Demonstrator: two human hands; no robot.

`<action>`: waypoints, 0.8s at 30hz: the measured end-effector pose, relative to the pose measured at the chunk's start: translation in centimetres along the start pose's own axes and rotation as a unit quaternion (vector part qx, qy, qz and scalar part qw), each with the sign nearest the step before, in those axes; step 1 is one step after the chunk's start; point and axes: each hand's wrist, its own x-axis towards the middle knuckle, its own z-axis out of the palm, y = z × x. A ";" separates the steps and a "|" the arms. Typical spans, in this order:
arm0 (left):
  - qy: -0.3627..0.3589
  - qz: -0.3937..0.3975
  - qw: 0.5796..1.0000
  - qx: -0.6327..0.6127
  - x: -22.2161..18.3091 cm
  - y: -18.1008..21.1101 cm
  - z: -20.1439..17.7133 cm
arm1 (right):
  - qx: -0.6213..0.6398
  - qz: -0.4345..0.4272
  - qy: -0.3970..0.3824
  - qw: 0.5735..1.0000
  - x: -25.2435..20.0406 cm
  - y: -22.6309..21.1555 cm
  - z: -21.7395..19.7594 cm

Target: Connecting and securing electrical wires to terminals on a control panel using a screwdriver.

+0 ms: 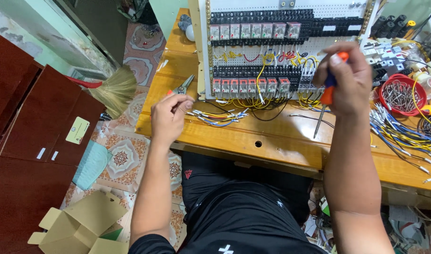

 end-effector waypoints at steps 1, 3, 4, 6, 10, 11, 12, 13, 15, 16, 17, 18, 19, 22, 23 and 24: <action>0.001 0.000 1.000 0.000 -0.4 0.6 0.5 | 0.000 -0.001 -0.001 1.000 -0.3 -0.1 0.6; 0.025 -0.124 0.969 -0.210 -1.2 1.9 1.4 | 0.047 0.017 -0.134 0.990 -0.7 -0.4 1.7; 0.027 -0.122 0.970 -0.211 -1.5 1.9 2.3 | 0.047 0.015 -0.136 0.990 -0.9 -0.1 2.5; 0.051 -0.141 0.882 -0.446 -2.3 2.0 4.3 | 0.112 -0.023 -0.174 0.978 -1.6 0.7 4.0; 0.002 -0.146 0.819 -0.554 -1.7 3.8 6.1 | 0.104 -0.026 -0.231 0.967 -2.4 -1.0 6.4; -0.016 -0.148 0.789 -0.597 -1.5 4.2 6.5 | 0.073 -0.036 -0.249 0.965 -2.4 -1.1 6.9; -0.034 -0.149 0.756 -0.637 -1.4 4.7 6.9 | 0.041 -0.047 -0.267 0.962 -2.4 -1.2 7.4; -0.037 -0.147 0.756 -0.637 -1.6 4.5 7.6 | 0.040 -0.048 -0.265 0.962 -2.6 -1.4 7.8; -0.044 -0.156 0.737 -0.656 -1.8 4.3 9.1 | -0.036 -0.073 -0.301 0.950 -2.9 -1.9 8.6; -0.048 -0.153 0.737 -0.657 -2.2 4.8 9.3 | -0.039 -0.075 -0.298 0.951 -3.5 -1.6 8.9; -0.045 -0.152 0.747 -0.646 -2.1 5.5 9.6 | -0.048 -0.076 -0.291 0.953 -3.8 -1.5 8.9; -0.042 -0.152 0.756 -0.635 -1.9 6.2 9.9 | -0.057 -0.077 -0.283 0.954 -3.9 -1.4 9.0; -0.053 -0.144 0.755 -0.637 -1.7 6.4 10.4 | -0.064 -0.083 -0.274 0.956 -4.0 -1.0 9.0; -0.042 -0.154 0.772 -0.615 -1.5 6.8 11.5 | -0.057 -0.072 -0.231 0.969 -3.9 -0.4 8.9; -0.028 -0.158 0.781 -0.603 -1.7 6.8 11.8 | -0.047 -0.063 -0.227 0.971 -3.8 -0.9 8.9; -0.013 -0.162 0.790 -0.591 -1.9 6.8 12.0 | -0.038 -0.055 -0.223 0.973 -3.7 -1.3 9.1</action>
